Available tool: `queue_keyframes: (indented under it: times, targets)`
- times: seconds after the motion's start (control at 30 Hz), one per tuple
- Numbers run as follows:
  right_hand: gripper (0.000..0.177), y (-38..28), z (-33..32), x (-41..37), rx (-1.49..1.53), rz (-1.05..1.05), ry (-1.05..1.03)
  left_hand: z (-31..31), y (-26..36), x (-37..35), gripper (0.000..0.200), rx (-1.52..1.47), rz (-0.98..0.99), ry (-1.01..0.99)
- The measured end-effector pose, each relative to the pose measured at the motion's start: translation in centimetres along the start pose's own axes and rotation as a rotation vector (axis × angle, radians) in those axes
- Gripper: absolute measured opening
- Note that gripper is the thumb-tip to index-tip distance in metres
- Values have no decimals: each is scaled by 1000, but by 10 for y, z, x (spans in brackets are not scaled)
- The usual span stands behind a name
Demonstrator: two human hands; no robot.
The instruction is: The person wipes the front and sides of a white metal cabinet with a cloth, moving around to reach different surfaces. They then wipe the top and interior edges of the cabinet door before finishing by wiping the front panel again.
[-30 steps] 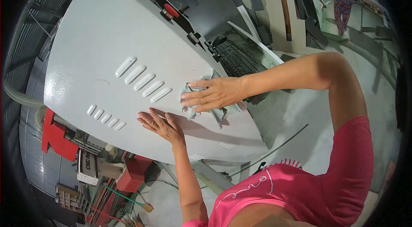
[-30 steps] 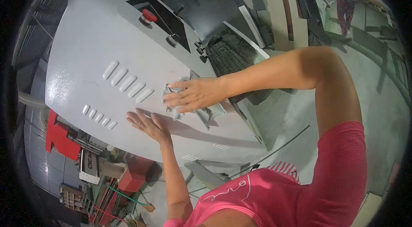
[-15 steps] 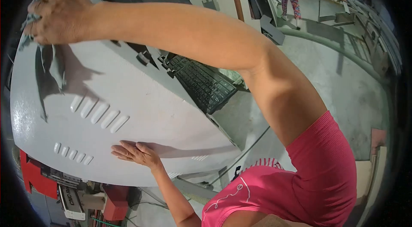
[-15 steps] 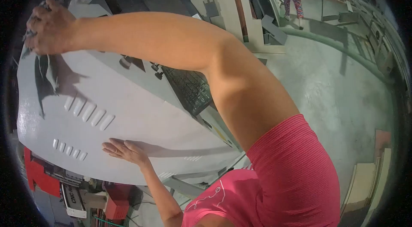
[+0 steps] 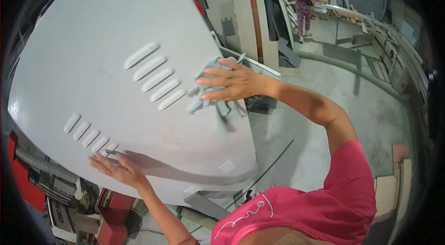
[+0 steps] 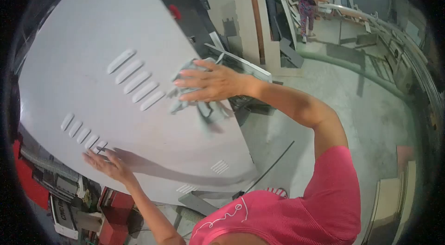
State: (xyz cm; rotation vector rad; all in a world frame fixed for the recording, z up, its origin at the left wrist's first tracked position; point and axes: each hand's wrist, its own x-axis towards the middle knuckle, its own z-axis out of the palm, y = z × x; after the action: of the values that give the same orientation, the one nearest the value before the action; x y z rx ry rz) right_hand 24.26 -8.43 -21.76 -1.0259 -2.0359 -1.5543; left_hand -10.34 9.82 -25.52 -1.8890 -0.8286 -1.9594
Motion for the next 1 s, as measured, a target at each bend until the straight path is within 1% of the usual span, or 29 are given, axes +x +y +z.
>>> queue_keyframes:
  times: [0.03, 0.1, 0.17, 0.23, 0.3, 0.37, 0.4, 0.43, 0.47, 0.5, 0.53, 0.57, 0.6, 0.63, 0.67, 0.73, 0.77, 0.8, 0.83, 0.9, 0.93, 0.97, 1.0]
  targets:
    - [57, 5, -4, 6, -48, 33, -15, 5, -9, -1, 52, 12, -10, 24]
    - [60, 27, -11, 34, -112, 111, -8, 17, -31, -2, 53, 248, 63, 29]
    - [52, 60, -14, 78, -193, 206, 179, 16, -29, -1, 54, 158, 11, 48]
    - [43, 85, -23, 121, -208, 316, 295, 11, -26, 0, 55, 157, 47, 47]
    - [40, 101, -28, 166, -279, 374, 356, 8, -24, -2, 55, 149, 28, 30]
    - [42, 114, -28, 205, -243, 375, 433, 6, -27, -3, 53, 119, 25, 17]
    - [43, 121, -21, 221, -333, 418, 441, 7, -27, -5, 53, 95, 14, 6]
    - [45, 124, -12, 234, -440, 434, 456, 7, -28, -7, 53, 60, 34, -34]
    - [45, 121, -3, 246, -440, 467, 473, 7, -30, -8, 52, 97, 52, -26]
    - [46, 109, 3, 253, -385, 495, 428, 7, -33, -10, 52, 136, 69, -15]
    - [39, 92, 22, 257, -450, 433, 512, 8, -36, -14, 52, 143, 72, -12]
    - [37, 68, 30, 249, -334, 334, 430, 8, -37, -16, 52, 121, 76, -34]
    - [36, 34, 35, 240, -312, 268, 378, 8, -37, -17, 52, 123, 89, -29]
    - [36, 0, 40, 228, -373, 206, 262, 7, -39, -16, 52, 130, 98, -17]
    - [36, -31, 51, 209, -271, 123, 205, 9, -46, -18, 51, 130, 112, -14]
    - [39, -83, 53, 160, -344, -150, -98, 10, -48, -19, 50, 124, 121, -16]
    - [40, -97, 67, 133, -78, -216, -92, 9, -48, -18, 50, 120, 142, -15]
    - [41, -104, 73, 115, 182, -269, -86, 7, -44, -17, 50, 108, 120, -29]
    - [41, -102, 66, 114, 161, -249, -103, 6, -44, -16, 49, 108, 155, -10]
    - [40, -91, 47, 132, 455, 91, -57, 8, -47, -17, 49, 97, 177, 0]
    - [38, -65, 33, 149, 205, -110, -173, 10, -49, -19, 50, 107, 169, 13]
    - [38, -47, 26, 172, 45, -62, -52, 11, -48, -21, 50, 91, 170, 1]
    - [39, -25, 36, 189, -37, 28, 39, 11, -45, -20, 49, 120, 152, 17]
